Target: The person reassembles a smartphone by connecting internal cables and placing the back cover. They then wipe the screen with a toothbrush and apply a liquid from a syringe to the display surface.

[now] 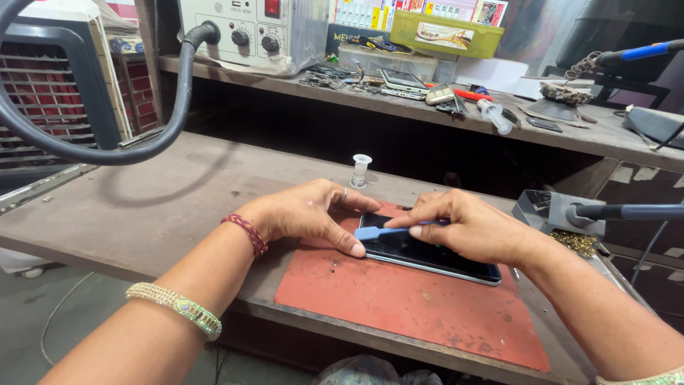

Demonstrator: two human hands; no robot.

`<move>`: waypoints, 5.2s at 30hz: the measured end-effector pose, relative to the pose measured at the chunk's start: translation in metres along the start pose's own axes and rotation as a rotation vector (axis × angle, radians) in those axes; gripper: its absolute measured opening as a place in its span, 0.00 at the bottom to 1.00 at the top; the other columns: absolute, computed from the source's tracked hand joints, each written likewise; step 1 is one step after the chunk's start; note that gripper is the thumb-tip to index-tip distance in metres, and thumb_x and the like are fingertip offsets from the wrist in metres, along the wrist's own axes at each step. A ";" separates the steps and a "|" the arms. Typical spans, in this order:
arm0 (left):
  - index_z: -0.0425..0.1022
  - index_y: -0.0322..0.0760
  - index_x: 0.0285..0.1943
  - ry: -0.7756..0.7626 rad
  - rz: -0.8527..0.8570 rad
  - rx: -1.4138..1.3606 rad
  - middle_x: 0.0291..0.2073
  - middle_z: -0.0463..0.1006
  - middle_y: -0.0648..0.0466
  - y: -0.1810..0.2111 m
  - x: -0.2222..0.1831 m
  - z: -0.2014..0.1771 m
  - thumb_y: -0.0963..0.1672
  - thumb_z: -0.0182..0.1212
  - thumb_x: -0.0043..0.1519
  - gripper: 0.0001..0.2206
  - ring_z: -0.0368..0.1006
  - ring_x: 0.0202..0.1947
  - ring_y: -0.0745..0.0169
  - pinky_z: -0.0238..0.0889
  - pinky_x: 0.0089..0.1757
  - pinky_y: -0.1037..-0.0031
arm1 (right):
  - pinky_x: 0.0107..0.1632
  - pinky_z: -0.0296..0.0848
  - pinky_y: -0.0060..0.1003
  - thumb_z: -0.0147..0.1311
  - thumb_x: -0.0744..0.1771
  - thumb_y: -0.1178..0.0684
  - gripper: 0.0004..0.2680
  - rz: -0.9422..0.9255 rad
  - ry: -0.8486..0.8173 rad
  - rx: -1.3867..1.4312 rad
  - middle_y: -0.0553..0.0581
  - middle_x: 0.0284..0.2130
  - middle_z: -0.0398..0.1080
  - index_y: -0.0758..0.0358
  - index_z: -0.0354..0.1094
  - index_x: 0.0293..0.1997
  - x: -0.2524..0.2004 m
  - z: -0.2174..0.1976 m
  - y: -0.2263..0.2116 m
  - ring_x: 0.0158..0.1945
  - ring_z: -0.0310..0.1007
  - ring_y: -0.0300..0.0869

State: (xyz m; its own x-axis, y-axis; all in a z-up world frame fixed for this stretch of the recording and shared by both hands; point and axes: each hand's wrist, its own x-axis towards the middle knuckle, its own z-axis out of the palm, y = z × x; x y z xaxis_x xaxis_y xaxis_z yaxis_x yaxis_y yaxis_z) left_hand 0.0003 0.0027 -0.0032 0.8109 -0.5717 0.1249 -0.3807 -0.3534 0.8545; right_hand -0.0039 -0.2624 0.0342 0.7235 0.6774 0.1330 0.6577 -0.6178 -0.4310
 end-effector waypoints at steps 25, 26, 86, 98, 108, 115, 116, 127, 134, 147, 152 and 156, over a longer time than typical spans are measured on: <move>0.71 0.37 0.68 0.006 -0.043 0.028 0.64 0.76 0.50 0.010 -0.004 0.002 0.44 0.78 0.42 0.40 0.66 0.68 0.60 0.53 0.65 0.69 | 0.44 0.70 0.37 0.57 0.64 0.56 0.10 0.052 0.020 0.087 0.54 0.30 0.72 0.49 0.82 0.48 -0.006 0.004 0.009 0.37 0.71 0.40; 0.71 0.37 0.69 0.002 -0.031 0.036 0.64 0.76 0.50 0.011 -0.004 0.003 0.43 0.78 0.42 0.40 0.65 0.69 0.60 0.53 0.65 0.69 | 0.45 0.71 0.36 0.57 0.64 0.56 0.10 0.059 0.034 0.095 0.53 0.31 0.74 0.49 0.82 0.47 -0.005 0.004 0.007 0.39 0.73 0.40; 0.69 0.40 0.70 0.034 -0.072 0.027 0.60 0.78 0.48 0.013 0.022 -0.013 0.43 0.71 0.51 0.33 0.73 0.61 0.60 0.63 0.59 0.69 | 0.43 0.76 0.40 0.63 0.64 0.48 0.11 0.433 0.239 -0.265 0.53 0.35 0.81 0.44 0.78 0.50 -0.008 -0.019 0.011 0.38 0.82 0.44; 0.86 0.35 0.37 0.446 0.145 0.154 0.25 0.84 0.55 0.088 0.075 -0.017 0.45 0.69 0.56 0.08 0.77 0.24 0.72 0.71 0.30 0.76 | 0.43 0.76 0.38 0.63 0.64 0.50 0.06 0.399 0.424 -0.213 0.53 0.31 0.82 0.55 0.81 0.40 0.023 -0.073 0.010 0.35 0.81 0.38; 0.84 0.35 0.36 0.576 0.068 0.111 0.23 0.82 0.53 0.132 0.115 -0.043 0.46 0.68 0.57 0.09 0.77 0.22 0.70 0.70 0.28 0.76 | 0.41 0.76 0.34 0.57 0.65 0.58 0.06 0.388 0.642 -0.032 0.52 0.30 0.81 0.61 0.81 0.41 0.056 -0.128 0.024 0.33 0.79 0.36; 0.87 0.36 0.37 0.627 0.087 0.086 0.24 0.84 0.52 0.130 0.129 -0.045 0.44 0.69 0.55 0.07 0.78 0.22 0.70 0.72 0.29 0.76 | 0.44 0.76 0.36 0.58 0.65 0.56 0.06 0.496 0.689 -0.145 0.55 0.31 0.82 0.56 0.81 0.43 0.066 -0.140 0.033 0.35 0.81 0.38; 0.87 0.36 0.36 0.630 0.088 0.099 0.24 0.84 0.53 0.128 0.130 -0.044 0.44 0.69 0.54 0.07 0.78 0.22 0.71 0.72 0.30 0.77 | 0.44 0.76 0.36 0.59 0.65 0.55 0.07 0.499 0.682 -0.160 0.54 0.32 0.83 0.55 0.81 0.44 0.068 -0.141 0.035 0.36 0.82 0.38; 0.83 0.33 0.34 0.449 0.093 -0.078 0.25 0.81 0.55 0.116 0.149 -0.035 0.42 0.69 0.55 0.05 0.74 0.22 0.71 0.70 0.27 0.77 | 0.50 0.74 0.41 0.66 0.60 0.44 0.12 0.637 0.558 -0.433 0.50 0.39 0.81 0.46 0.79 0.45 0.072 -0.144 0.078 0.44 0.81 0.44; 0.83 0.32 0.34 0.417 0.131 -0.060 0.23 0.80 0.56 0.111 0.152 -0.027 0.42 0.68 0.57 0.05 0.72 0.21 0.73 0.68 0.26 0.78 | 0.52 0.74 0.43 0.61 0.58 0.57 0.12 0.577 0.679 -0.460 0.55 0.38 0.79 0.49 0.80 0.42 0.067 -0.132 0.086 0.45 0.78 0.49; 0.71 0.44 0.68 0.701 0.532 0.553 0.54 0.77 0.40 0.127 0.138 -0.003 0.45 0.74 0.48 0.34 0.72 0.55 0.38 0.63 0.50 0.58 | 0.47 0.75 0.41 0.61 0.59 0.56 0.08 0.264 0.891 -0.449 0.61 0.32 0.78 0.56 0.81 0.37 0.006 -0.147 0.009 0.36 0.79 0.48; 0.79 0.45 0.59 0.585 0.489 0.666 0.47 0.83 0.46 0.114 0.121 -0.001 0.45 0.70 0.54 0.21 0.78 0.47 0.42 0.68 0.48 0.58 | 0.37 0.73 0.34 0.63 0.60 0.60 0.09 0.151 0.695 0.035 0.54 0.30 0.77 0.63 0.77 0.42 -0.010 -0.140 -0.008 0.32 0.74 0.38; 0.82 0.37 0.51 0.396 0.447 0.422 0.39 0.85 0.52 0.103 0.104 -0.002 0.45 0.70 0.55 0.15 0.83 0.41 0.58 0.73 0.44 0.68 | 0.39 0.78 0.31 0.61 0.61 0.63 0.17 0.091 0.675 0.322 0.54 0.32 0.78 0.62 0.68 0.55 -0.012 -0.122 -0.017 0.36 0.77 0.36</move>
State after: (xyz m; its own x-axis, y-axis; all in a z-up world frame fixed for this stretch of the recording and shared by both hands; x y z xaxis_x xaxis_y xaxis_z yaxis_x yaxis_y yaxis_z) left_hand 0.0458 -0.0915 0.0989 0.6074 -0.4454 0.6578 -0.7871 -0.4496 0.4223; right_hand 0.0018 -0.3090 0.1491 0.8117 0.1731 0.5579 0.5702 -0.4420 -0.6925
